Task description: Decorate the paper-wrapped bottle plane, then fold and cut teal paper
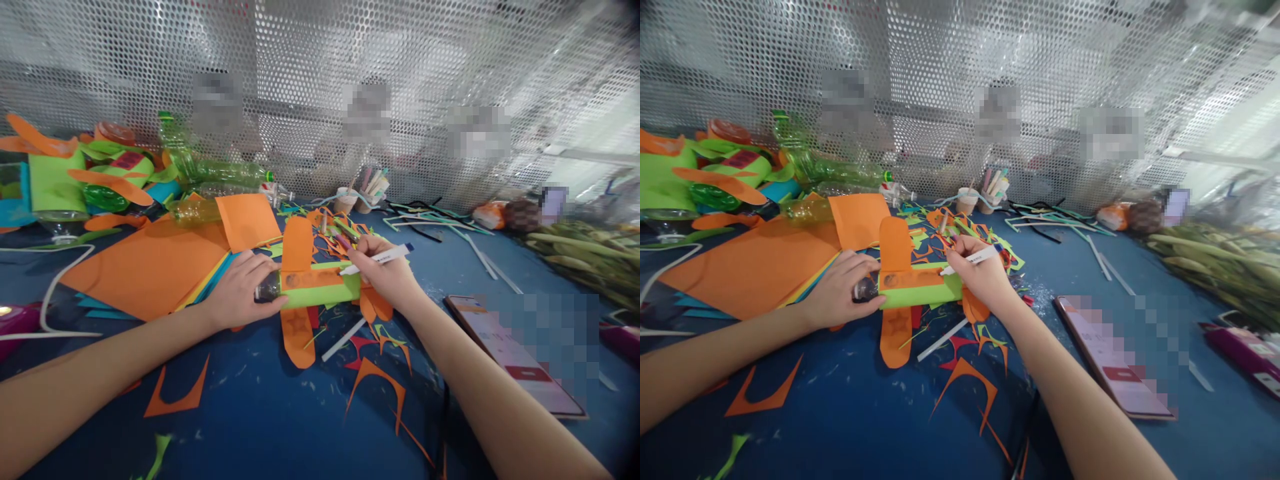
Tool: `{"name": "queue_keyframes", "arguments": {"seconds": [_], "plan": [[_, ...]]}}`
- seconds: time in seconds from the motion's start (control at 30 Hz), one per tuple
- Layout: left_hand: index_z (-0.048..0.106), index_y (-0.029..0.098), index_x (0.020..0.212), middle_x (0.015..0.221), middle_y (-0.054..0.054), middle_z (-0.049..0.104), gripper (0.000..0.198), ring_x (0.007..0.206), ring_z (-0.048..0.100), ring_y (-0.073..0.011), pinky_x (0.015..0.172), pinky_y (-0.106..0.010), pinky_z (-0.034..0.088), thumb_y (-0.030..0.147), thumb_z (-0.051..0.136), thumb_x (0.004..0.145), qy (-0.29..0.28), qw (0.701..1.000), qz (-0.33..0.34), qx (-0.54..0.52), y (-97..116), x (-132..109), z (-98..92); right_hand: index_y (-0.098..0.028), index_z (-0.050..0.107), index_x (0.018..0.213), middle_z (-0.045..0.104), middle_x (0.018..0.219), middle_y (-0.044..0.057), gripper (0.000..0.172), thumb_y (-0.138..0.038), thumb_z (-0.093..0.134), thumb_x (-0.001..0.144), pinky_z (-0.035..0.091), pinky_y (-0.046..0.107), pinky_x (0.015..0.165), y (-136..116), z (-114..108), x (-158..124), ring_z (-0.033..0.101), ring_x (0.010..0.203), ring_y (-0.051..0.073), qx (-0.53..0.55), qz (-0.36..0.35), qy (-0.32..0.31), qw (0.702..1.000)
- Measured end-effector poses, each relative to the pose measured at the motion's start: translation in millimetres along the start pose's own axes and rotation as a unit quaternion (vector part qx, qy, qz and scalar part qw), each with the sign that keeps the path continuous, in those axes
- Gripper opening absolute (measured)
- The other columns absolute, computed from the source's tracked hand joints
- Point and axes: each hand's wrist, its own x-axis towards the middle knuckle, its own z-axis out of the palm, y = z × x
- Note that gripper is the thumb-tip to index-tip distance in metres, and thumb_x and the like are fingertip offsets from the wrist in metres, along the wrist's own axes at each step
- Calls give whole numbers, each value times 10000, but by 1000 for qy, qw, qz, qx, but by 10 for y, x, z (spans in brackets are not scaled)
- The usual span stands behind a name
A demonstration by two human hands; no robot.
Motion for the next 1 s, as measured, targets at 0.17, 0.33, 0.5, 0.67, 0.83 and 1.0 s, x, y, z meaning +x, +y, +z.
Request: {"name": "queue_keyframes", "arguments": {"seconds": [0.17, 0.33, 0.5, 0.67, 0.83, 1.0], "plan": [[531, 166, 1017, 952, -99, 627, 388, 859, 568, -243, 813, -429, 449, 479, 585, 794, 8, 1000, 4, 6, 0, 0, 4, -225, 339, 533, 383, 439, -76, 302, -245, 569, 728, 233, 244, 441, -25, -6, -1, 320, 415, 75, -17, -4, -32, 999], [533, 156, 1015, 950, -101, 623, 379, 866, 562, -241, 817, -425, 447, 465, 583, 802, 4, 1000, 3, 2, -5, -1, 2, -224, 338, 545, 370, 443, -82, 305, -238, 562, 751, 229, 246, 444, -11, -3, 7, 297, 416, 72, -15, -9, 5, 1000], [544, 158, 1005, 951, -97, 627, 385, 867, 562, -239, 828, -429, 441, 483, 572, 800, 2, 1000, 0, -1, -5, 3, 2, -220, 327, 529, 368, 449, -77, 307, -215, 556, 732, 223, 239, 446, 14, -15, 21, 310, 443, 74, -17, -28, -18, 999], [553, 135, 997, 949, -101, 630, 375, 859, 557, -231, 825, -415, 436, 465, 555, 818, -11, 1000, -9, -8, 11, 16, -12, -211, 366, 526, 379, 422, -86, 322, -237, 604, 742, 209, 231, 424, 17, 2, 7, 302, 404, 62, 9, -6, 3, 1000], [578, 122, 996, 985, -108, 607, 391, 907, 546, -243, 854, -422, 424, 470, 559, 817, -13, 999, -35, -15, 20, 26, -36, -205, 379, 509, 329, 366, -89, 344, -274, 601, 763, 197, 220, 395, -54, -72, 36, 262, 358, 59, 238, 21, 67, 969], [631, 144, 997, 1036, -108, 553, 376, 983, 510, -267, 910, -452, 407, 466, 518, 838, -20, 995, -102, -8, 14, 42, -64, -201, 401, 552, 311, 430, -101, 339, -344, 630, 756, 251, 188, 391, -91, -235, 123, 224, 360, 42, 377, 31, 182, 908]]}}
